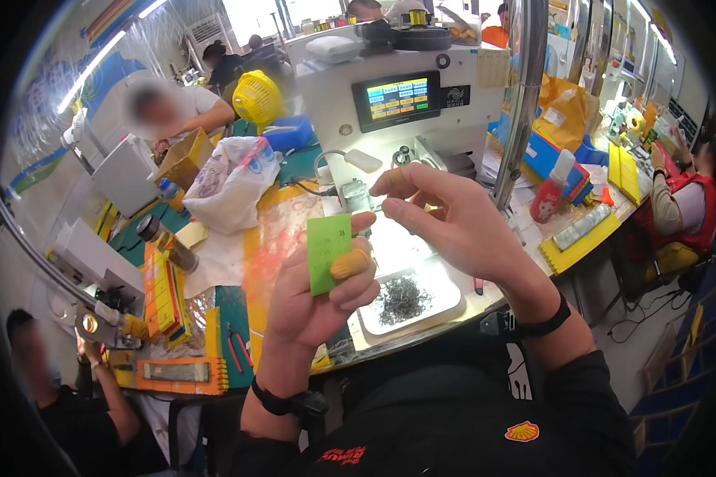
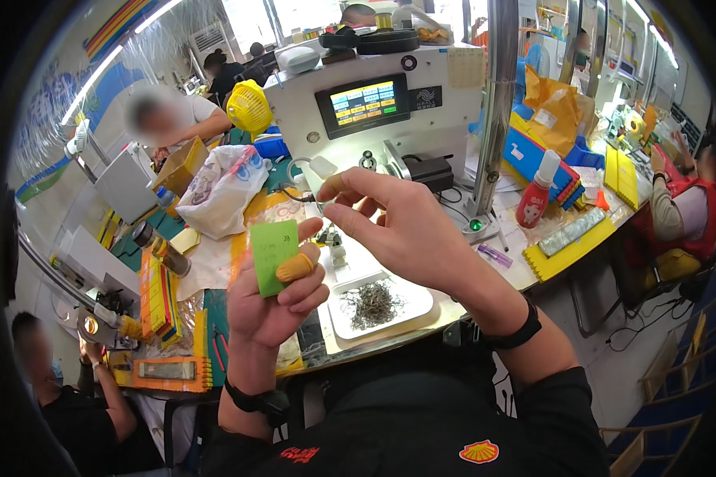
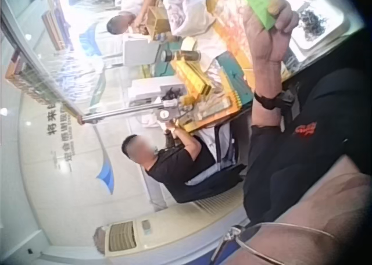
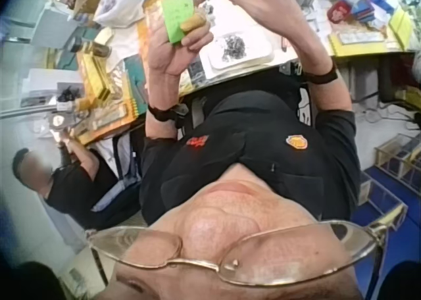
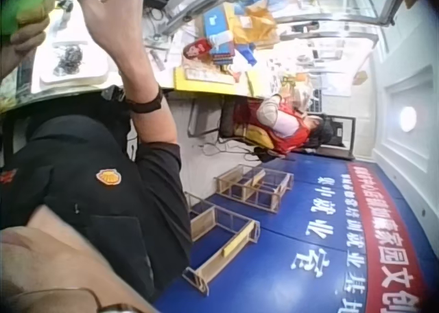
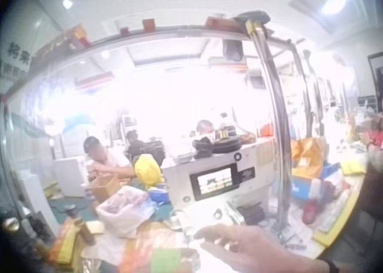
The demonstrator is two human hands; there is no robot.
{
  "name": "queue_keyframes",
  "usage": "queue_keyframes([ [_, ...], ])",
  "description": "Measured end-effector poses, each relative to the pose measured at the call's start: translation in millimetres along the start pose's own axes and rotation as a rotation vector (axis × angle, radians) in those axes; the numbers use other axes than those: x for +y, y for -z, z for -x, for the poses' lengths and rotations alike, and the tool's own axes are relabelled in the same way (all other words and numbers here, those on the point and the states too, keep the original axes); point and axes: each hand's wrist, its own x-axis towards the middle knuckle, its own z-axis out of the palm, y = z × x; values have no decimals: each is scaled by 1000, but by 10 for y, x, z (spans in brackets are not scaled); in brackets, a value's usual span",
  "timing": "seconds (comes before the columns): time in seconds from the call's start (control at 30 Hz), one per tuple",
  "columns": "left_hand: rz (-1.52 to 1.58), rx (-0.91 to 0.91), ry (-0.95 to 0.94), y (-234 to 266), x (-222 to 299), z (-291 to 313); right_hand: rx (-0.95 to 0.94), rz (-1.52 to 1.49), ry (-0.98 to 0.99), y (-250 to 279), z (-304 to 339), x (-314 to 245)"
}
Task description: Writing identifiers on labels attached to various colored plastic industrial components and then using a machine to process them.
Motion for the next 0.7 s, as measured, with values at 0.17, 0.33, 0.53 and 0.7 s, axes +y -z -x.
queue_keyframes([
  [0.17, 72, -57, 123, 68, -66, 14, 7, 28, 200, -35, -12, -37],
  [0.33, -88, 4, 134, 96, -127, 68, -76, 56, 186, 9, 39, -17],
  [0.53, -326, 113, 99, -8, -157, 73, -1, 53, -2, 120, 136, 47],
  [0.7, -975, 167, 94, -61, -225, 80, -47, 152, -36, 222, 184, 139],
])
